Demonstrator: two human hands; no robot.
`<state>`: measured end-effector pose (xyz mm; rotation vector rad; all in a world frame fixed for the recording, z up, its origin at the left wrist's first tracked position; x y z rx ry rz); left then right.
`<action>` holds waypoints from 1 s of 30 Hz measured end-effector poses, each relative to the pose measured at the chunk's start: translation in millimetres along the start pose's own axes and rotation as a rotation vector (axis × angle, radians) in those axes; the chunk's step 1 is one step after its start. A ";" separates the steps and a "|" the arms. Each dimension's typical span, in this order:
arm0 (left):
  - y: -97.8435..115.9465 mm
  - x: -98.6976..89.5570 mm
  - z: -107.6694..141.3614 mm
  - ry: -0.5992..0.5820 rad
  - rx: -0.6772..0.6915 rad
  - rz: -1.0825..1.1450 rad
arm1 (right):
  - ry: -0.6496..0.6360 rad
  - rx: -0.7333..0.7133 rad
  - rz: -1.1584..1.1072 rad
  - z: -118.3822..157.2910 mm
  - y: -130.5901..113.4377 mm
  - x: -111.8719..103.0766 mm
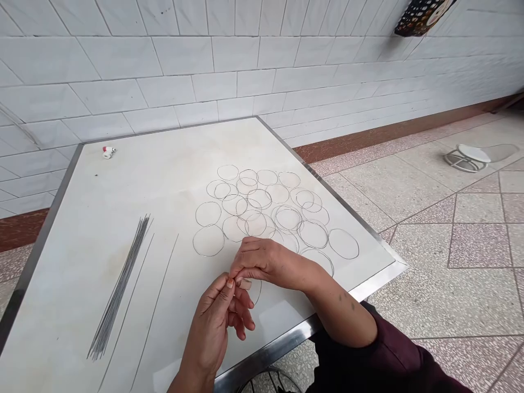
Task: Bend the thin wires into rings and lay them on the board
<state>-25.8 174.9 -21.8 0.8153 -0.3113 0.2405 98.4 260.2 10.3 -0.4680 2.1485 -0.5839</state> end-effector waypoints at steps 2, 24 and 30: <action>-0.5 -0.2 -0.3 -0.003 0.006 -0.016 | 0.001 0.006 -0.022 0.1 -0.4 -1.6; -1.1 0.6 0.1 0.039 0.007 -0.210 | -0.020 -0.016 0.003 1.7 -5.0 -8.1; -1.6 0.7 -0.1 -0.002 -0.019 -0.148 | -0.054 0.036 0.049 0.7 -7.3 -7.0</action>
Point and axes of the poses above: each hand's wrist, its own z-axis away from the middle knuckle, its own x-axis out of the palm, y = z × x, the point moved 4 cm from there along -z, towards the middle knuckle, and after that the axes turned 15 degrees about -x, right-handed, at the moved point
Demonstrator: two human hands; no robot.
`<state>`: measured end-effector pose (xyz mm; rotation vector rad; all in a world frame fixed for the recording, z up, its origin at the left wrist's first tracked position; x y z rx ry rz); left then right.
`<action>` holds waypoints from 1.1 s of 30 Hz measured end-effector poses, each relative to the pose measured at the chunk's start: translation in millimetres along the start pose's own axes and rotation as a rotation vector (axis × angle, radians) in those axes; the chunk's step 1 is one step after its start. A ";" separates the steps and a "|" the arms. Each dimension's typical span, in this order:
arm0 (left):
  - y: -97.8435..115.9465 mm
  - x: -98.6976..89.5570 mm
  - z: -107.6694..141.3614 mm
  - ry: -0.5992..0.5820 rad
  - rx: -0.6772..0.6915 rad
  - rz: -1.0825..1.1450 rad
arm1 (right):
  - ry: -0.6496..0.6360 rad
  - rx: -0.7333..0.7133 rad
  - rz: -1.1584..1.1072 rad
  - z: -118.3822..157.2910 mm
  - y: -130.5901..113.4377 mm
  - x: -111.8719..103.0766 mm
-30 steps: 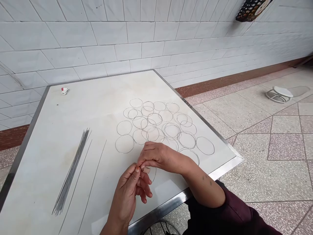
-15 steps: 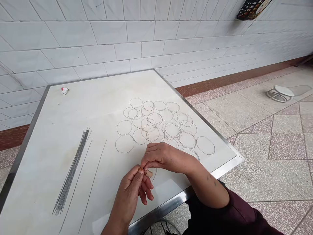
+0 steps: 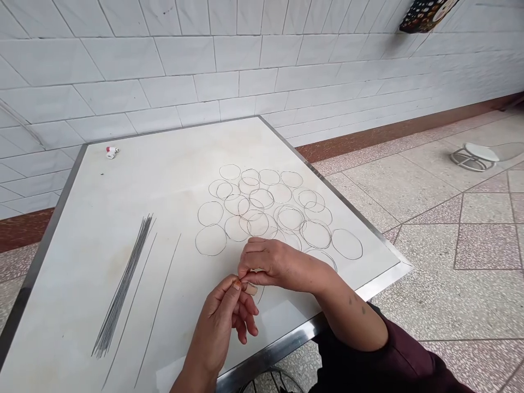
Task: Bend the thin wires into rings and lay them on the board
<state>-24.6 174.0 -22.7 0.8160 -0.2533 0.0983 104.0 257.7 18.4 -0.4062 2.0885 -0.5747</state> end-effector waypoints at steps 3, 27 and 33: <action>3.3 -1.8 1.6 0.009 0.034 0.045 | 0.027 0.075 0.012 0.8 -0.2 -1.4; 1.1 -15.4 -5.0 0.034 0.165 0.325 | 0.292 0.204 0.041 -0.2 15.8 5.6; 3.6 -14.4 -4.6 0.011 0.190 0.474 | 0.277 0.137 0.038 0.0 16.7 7.9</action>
Point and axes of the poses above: each hand's wrist, its own z-axis away from the middle knuckle, its own x-axis out of the palm, y = z × x, the point moved 4 cm from there along -z, towards the middle knuckle, and after that the axes turned 15 degrees about -x, right-handed, at the moved point
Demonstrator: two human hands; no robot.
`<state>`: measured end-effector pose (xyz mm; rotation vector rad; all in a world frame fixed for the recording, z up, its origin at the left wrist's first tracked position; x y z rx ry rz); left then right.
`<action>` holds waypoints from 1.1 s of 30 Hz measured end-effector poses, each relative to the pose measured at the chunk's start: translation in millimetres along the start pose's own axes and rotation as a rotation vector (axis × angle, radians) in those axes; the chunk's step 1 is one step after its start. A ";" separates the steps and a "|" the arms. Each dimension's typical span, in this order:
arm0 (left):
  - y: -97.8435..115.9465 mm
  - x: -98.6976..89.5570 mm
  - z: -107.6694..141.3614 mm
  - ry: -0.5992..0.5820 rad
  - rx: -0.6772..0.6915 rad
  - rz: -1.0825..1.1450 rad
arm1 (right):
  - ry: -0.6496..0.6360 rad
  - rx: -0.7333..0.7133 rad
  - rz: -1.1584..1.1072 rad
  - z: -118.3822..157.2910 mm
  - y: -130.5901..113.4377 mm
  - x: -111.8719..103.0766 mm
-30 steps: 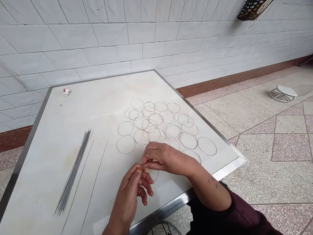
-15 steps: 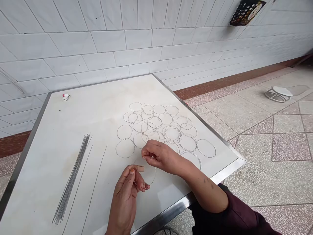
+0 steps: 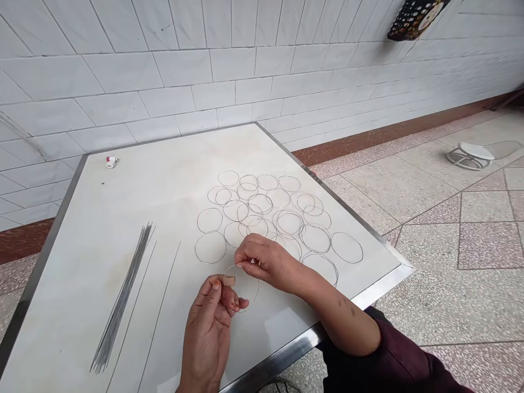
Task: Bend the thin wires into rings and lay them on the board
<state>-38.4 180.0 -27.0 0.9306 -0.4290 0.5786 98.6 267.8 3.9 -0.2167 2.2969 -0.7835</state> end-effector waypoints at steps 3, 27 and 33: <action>-0.4 -1.6 0.2 0.051 -0.037 0.020 | 0.025 0.002 0.025 -0.5 -1.1 1.5; -7.0 5.7 -0.1 -0.065 -0.129 -0.228 | -0.195 -0.120 -0.115 4.2 -0.3 -2.7; -7.6 8.2 0.6 -0.071 -0.142 -0.256 | -0.231 -0.123 -0.157 4.1 -2.6 -7.0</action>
Point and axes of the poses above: each hand's wrist, its own z-axis away from the middle knuckle, its own x-axis out of the palm, y = z × x, the point moved 4 cm from there along -z, towards the middle knuckle, and after that the axes turned 15 degrees about -x, right-handed, at the moved point
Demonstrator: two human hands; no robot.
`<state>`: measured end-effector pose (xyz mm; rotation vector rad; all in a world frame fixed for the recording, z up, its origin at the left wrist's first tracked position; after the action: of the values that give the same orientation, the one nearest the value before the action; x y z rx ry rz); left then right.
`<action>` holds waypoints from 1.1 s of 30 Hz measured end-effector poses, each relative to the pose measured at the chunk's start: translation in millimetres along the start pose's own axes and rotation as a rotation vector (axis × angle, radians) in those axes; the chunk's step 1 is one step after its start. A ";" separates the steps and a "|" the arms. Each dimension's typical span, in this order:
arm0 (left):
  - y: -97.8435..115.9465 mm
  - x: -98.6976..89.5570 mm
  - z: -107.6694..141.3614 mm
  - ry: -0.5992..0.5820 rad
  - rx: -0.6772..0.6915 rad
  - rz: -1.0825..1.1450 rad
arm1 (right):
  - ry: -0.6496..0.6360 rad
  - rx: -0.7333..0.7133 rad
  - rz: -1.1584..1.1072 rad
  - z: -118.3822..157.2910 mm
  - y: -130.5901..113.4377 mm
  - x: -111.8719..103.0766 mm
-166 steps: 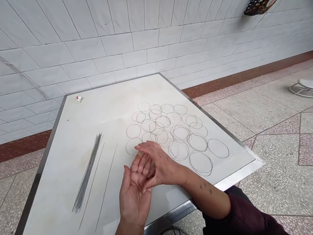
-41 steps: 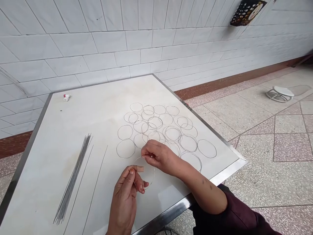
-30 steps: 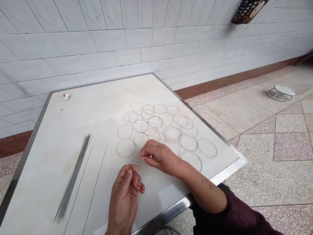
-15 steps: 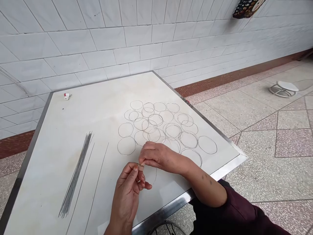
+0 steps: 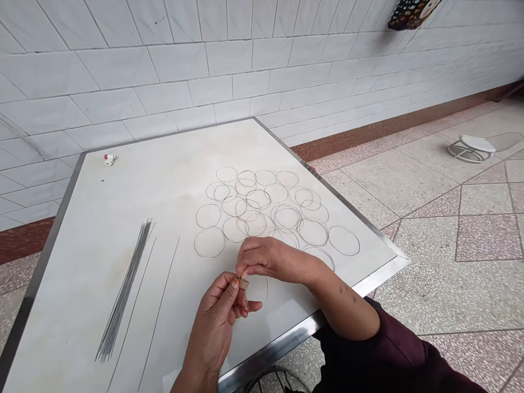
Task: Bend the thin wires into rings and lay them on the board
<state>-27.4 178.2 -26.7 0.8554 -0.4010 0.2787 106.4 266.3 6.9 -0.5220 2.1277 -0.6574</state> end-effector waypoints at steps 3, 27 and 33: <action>-0.2 0.1 -0.3 0.001 -0.005 -0.007 | -0.005 -0.008 -0.004 0.2 -1.1 -1.0; -4.4 1.5 -1.7 -0.034 0.000 -0.149 | -0.070 -0.002 -0.029 1.1 -12.9 -8.5; -4.5 3.0 -0.2 -0.024 -0.004 -0.144 | -0.061 -0.010 -0.035 0.8 -14.7 -8.0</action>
<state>-22.9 175.8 -28.5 0.8802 -0.3606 0.1347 113.6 259.2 20.3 -0.5791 2.0699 -0.6433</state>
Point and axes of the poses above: each hand's wrist, its own z-axis away from the middle knuckle, its own x-axis out of the palm, y = z × x, the point moved 4 cm from there along -z, towards the middle knuckle, and after that the axes turned 15 degrees about -x, right-handed, at the moved point
